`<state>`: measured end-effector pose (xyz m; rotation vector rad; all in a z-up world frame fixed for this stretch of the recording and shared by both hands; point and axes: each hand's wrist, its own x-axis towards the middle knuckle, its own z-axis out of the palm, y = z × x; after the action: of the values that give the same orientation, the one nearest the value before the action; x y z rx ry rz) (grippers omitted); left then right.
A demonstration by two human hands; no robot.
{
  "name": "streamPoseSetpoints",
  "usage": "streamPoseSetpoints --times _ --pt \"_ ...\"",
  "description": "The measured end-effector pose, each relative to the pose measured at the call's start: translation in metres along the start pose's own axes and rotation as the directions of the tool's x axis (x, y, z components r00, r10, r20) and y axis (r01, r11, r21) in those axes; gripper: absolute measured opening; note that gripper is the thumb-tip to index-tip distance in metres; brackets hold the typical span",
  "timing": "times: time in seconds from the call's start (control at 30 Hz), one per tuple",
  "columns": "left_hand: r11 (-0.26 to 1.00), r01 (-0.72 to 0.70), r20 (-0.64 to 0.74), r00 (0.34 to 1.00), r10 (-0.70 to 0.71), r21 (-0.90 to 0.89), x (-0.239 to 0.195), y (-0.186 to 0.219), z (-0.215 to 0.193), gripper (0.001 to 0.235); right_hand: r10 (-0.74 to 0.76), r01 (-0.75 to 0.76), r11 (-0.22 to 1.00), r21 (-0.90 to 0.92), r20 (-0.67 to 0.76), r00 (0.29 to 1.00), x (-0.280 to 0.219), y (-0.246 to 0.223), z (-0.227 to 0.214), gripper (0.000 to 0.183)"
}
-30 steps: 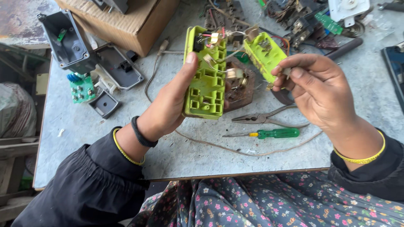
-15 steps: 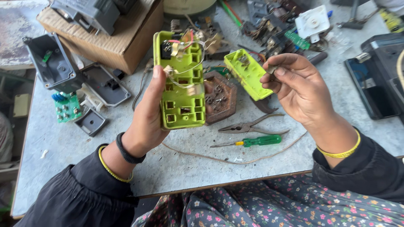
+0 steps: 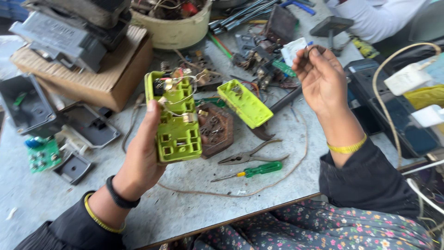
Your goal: The person disassembles a green plastic electrical component, removes internal wires and parts, and uses a hammer to break off sections of the casing. They then handle a small circuit board and other components on a cluttered workbench.
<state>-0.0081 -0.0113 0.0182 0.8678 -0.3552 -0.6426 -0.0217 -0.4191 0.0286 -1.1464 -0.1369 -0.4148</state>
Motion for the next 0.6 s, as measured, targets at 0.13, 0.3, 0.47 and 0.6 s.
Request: streamPoseSetpoints --times 0.13,0.3,0.47,0.6 --pt "1.0 0.011 -0.024 1.0 -0.012 -0.007 0.001 0.001 0.002 0.07 -0.092 0.088 0.995 -0.047 -0.097 0.991 0.036 -0.002 -0.044 0.011" --pt "1.0 0.025 -0.034 0.999 -0.025 0.001 0.002 -0.002 0.0 0.067 -0.217 0.171 0.967 -0.189 -0.256 0.942 0.083 -0.002 -0.094 0.01" --pt "0.994 0.106 -0.091 0.99 -0.106 -0.006 0.003 -0.01 -0.006 0.067 -0.334 0.178 0.877 -0.446 -0.3 0.894 0.121 -0.008 -0.156 0.006" --pt "0.99 0.143 -0.087 0.986 -0.14 0.022 0.005 -0.013 -0.01 0.07 -0.607 0.242 0.526 -0.816 -0.16 0.779 0.16 -0.022 -0.214 0.005"
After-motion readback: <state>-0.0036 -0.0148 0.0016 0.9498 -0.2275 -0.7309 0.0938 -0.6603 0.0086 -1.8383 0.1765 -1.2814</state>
